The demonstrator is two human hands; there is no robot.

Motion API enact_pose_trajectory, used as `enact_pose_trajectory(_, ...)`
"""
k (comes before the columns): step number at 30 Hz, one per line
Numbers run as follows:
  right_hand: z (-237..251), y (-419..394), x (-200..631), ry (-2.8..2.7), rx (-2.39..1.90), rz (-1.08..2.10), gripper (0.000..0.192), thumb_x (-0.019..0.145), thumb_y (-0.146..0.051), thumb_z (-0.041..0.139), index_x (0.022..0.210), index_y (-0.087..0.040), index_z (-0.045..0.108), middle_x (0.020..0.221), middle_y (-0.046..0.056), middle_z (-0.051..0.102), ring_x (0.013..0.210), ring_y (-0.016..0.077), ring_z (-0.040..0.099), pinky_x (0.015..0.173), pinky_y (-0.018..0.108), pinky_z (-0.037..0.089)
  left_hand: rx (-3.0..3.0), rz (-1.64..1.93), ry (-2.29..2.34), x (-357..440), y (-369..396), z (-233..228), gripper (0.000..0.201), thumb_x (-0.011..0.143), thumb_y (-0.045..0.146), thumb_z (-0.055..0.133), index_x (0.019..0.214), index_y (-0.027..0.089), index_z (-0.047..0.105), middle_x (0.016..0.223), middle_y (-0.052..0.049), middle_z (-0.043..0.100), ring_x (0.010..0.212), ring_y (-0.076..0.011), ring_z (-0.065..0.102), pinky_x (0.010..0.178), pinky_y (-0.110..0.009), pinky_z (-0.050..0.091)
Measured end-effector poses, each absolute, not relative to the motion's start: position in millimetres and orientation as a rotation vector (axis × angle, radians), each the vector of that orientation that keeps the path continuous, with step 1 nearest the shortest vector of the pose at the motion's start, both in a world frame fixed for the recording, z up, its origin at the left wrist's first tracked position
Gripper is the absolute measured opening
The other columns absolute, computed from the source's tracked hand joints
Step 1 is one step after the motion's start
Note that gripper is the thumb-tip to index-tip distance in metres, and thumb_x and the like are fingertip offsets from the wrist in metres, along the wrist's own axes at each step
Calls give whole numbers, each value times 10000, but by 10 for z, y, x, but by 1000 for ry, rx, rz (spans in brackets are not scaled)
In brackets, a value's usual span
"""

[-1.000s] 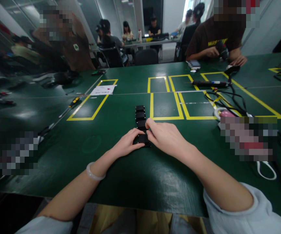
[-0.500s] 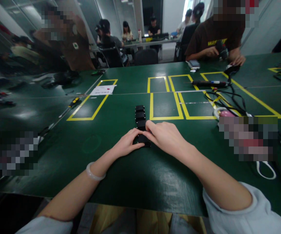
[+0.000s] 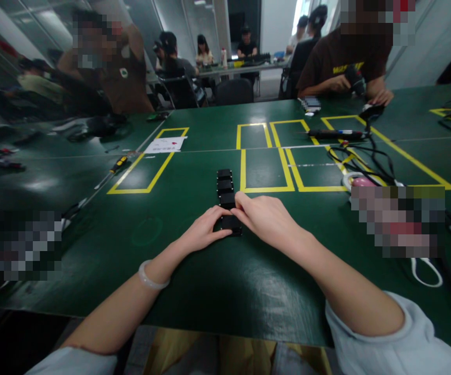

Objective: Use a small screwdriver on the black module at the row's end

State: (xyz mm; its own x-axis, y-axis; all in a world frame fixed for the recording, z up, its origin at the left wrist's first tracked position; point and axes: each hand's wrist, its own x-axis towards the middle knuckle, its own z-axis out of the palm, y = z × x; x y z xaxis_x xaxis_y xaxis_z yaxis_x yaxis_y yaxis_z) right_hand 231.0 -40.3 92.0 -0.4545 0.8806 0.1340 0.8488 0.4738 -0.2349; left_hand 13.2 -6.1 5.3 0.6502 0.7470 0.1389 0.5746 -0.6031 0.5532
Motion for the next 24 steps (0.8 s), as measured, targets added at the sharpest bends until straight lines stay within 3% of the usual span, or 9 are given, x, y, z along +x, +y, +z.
enact_pose_trajectory(15,895,-373,2303,-2447,-1537,210,264,985,-411,363,917,-202,509,681,16,605,596,169,545,549,270,251,2423,506,1047,143,-67,47,370,877,423,617,1181,233,528,1157,-73,571,1086,-263,549,923,-405,469)
enact_pose_trajectory(24,931,-396,2347,-2445,-1426,279,111,952,-296,391,980,-208,454,750,8,615,605,150,532,556,262,284,2414,516,1033,134,-67,43,358,881,415,615,1174,230,523,1168,-74,568,1099,-262,546,923,-399,468)
